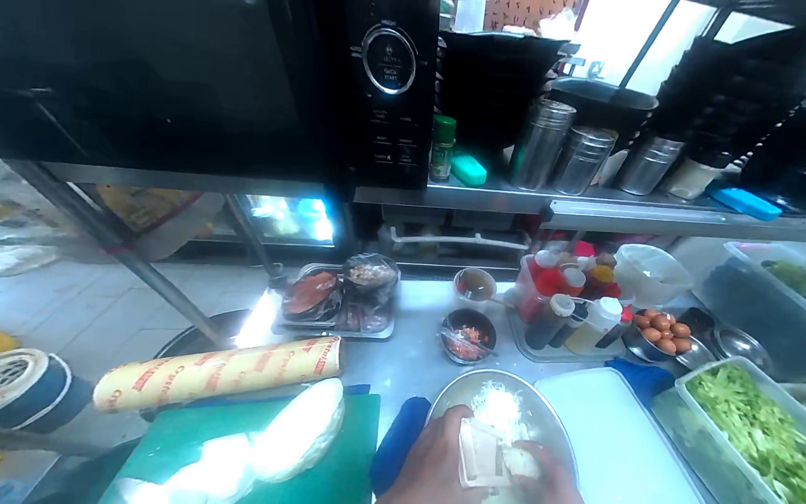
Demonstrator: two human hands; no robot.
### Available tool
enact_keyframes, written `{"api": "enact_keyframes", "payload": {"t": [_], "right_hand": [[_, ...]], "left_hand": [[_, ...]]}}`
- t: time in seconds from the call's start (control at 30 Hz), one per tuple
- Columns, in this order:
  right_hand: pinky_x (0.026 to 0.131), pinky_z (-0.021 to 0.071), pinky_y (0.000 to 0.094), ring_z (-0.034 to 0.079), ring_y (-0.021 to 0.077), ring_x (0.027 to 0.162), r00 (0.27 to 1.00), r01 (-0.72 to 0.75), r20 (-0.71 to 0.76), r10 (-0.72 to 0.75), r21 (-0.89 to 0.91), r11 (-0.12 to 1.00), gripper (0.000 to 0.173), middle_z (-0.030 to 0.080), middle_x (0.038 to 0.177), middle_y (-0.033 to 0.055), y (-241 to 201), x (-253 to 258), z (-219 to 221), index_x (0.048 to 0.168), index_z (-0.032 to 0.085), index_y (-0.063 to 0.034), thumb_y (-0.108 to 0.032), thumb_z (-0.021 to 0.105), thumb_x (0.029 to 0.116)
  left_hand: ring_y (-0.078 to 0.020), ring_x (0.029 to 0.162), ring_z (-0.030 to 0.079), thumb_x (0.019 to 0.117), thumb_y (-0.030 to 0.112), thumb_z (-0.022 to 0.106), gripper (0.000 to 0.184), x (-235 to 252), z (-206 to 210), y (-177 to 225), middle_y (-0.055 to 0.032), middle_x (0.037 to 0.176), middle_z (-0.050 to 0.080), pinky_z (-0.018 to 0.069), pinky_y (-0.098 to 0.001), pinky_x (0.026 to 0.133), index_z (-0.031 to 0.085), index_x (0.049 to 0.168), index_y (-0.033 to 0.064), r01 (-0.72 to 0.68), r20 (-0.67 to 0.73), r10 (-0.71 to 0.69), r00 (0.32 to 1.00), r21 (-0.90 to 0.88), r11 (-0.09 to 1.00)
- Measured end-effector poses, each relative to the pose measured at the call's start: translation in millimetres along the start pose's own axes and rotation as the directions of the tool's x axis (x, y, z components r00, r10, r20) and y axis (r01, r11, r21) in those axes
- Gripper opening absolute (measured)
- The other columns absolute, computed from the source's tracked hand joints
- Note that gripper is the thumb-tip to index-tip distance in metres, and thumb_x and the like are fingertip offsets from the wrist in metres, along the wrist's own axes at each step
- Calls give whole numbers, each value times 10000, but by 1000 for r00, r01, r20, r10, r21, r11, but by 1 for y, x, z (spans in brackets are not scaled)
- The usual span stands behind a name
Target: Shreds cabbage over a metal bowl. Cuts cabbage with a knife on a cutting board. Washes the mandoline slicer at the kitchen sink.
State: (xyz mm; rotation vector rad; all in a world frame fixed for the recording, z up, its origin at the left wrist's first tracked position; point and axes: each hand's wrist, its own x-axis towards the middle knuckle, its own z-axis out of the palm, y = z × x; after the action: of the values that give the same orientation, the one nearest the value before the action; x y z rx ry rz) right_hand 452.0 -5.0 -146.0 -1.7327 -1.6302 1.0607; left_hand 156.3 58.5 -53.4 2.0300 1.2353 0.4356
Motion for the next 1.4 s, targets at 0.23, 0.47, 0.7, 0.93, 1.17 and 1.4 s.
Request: {"api": "enact_keyframes", "payload": {"t": [0.23,0.47,0.7,0.93,1.17,1.4], "right_hand": [[1053,537,404,561,204,1291,996,77,-48,-78,-37,996,673,543,1429,116,-21,-9,9,1461,550,-157,-294,820,860],[944,612,491,671,305,1172,989,137,-121,-80,608,782,653,609,1394,175,-67,-9,-1,1481,453,-24,59,708,886],[901,641,435,722,232,1067,986,163,-92,-138,386,908,606,701,1267,94,-86,-10,-9,1410,573,-84,-24,798,850],[1076,530,408,616,184,1258,982,152,-96,-160,-89,984,568,621,1386,117,-22,-13,2,1432,578,-98,-290,761,929],[1089,529,396,575,178,1310,964,242,-116,-240,7,970,524,599,1415,70,-47,-12,5,1401,612,-123,-205,778,911],[1096,537,408,566,182,1329,945,322,-77,-318,34,946,524,579,1448,62,-70,-21,3,1414,604,-128,-166,772,919]], "left_hand": [[-162,1191,618,603,641,875,1096,2,3,3,-6,1302,634,509,-420,1062,393,1488,212,-11,-8,11,1000,-7,1000],[-156,1178,624,594,656,868,1091,2,2,7,1,1287,639,506,-424,1066,407,1474,205,5,-13,-5,1000,-2,1000],[-152,1191,610,616,640,855,1063,2,3,12,3,1320,616,479,-420,1084,398,1477,216,1,-13,-1,1000,22,1000],[-153,1197,609,616,643,856,1073,4,3,10,-3,1326,615,475,-419,1092,394,1483,212,-7,1,7,1000,23,1000],[-135,1163,625,597,656,861,1077,8,2,7,14,1271,641,514,-405,1051,404,1469,219,7,8,-7,1000,9,1000],[-163,1181,621,602,642,871,1089,2,2,10,-3,1292,635,510,-429,1060,393,1482,213,22,22,-22,1000,-6,1000]]}}
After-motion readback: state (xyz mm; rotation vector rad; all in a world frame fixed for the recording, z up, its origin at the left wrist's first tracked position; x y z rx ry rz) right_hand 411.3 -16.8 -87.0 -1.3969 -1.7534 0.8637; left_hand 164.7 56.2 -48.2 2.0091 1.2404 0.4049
